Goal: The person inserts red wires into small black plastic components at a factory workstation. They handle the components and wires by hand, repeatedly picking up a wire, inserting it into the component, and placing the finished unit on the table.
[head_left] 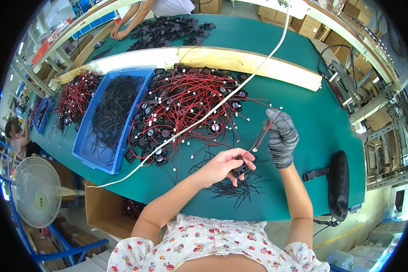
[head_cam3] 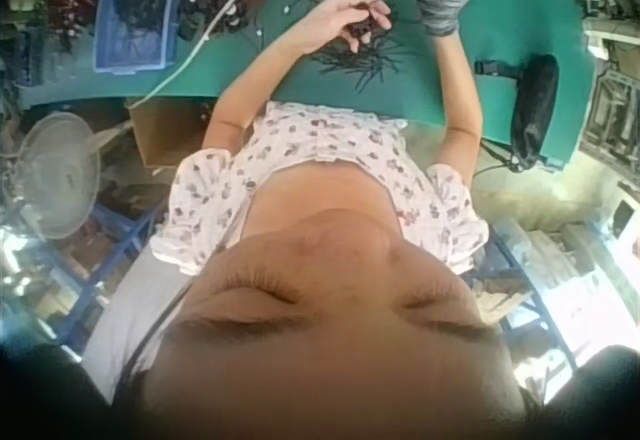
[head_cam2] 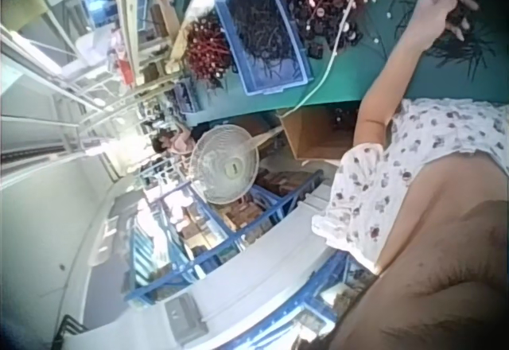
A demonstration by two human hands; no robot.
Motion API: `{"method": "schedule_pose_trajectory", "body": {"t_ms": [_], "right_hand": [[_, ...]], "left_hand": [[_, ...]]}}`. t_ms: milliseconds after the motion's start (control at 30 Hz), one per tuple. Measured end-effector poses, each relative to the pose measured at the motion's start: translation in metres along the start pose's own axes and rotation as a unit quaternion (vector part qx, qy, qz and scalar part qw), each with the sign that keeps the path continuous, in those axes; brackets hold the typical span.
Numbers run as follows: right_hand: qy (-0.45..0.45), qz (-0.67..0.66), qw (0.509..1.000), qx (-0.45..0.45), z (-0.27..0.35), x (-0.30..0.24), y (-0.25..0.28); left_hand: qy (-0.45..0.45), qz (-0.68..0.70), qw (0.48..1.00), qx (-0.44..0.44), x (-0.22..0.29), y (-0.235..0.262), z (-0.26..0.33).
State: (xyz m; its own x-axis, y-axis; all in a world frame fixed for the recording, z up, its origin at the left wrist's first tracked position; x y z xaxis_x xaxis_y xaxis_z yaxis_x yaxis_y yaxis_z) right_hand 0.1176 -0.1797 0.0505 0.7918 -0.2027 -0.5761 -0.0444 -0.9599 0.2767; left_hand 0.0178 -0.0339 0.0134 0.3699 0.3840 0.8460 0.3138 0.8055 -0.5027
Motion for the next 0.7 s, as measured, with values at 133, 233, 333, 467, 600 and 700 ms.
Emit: {"method": "schedule_pose_trajectory", "body": {"t_ms": [133, 233, 333, 467, 600, 700], "right_hand": [[0.076, 0.069, 0.994, -0.026, 0.001, -0.014, -0.007], [0.082, 0.131, 0.985, -0.073, 0.007, -0.015, -0.013], [0.077, 0.147, 0.982, -0.087, 0.008, -0.011, -0.012], [0.073, 0.132, 0.986, -0.071, 0.007, -0.010, -0.012], [0.052, 0.124, 0.988, -0.074, 0.006, -0.009, -0.013], [0.070, 0.129, 0.987, -0.062, 0.008, -0.009, -0.013]], "left_hand": [[-0.010, -0.003, 1.000, 0.002, 0.002, -0.002, 0.000], [-0.028, 0.018, 0.999, -0.005, 0.004, -0.003, 0.001], [-0.049, 0.033, 0.998, -0.015, 0.005, -0.003, 0.002], [-0.054, 0.033, 0.998, -0.016, 0.004, -0.002, 0.003], [-0.056, 0.013, 0.998, -0.008, 0.003, -0.003, 0.003], [-0.060, -0.006, 0.998, 0.000, 0.002, -0.005, 0.003]]}}
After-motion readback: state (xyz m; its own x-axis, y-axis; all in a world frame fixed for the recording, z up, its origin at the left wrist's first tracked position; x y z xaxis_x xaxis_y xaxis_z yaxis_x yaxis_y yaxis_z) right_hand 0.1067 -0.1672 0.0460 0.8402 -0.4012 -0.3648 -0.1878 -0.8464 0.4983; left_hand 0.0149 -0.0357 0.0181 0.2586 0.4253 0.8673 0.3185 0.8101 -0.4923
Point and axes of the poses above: each hand's wrist, its own z-axis away from the middle knuckle, its own y-axis out of the back of the hand, x = y × z, the point moved 3 cm from there along -z, towards the middle knuckle, and after that the axes turned 2 degrees about -y, right-handed, at the moved point
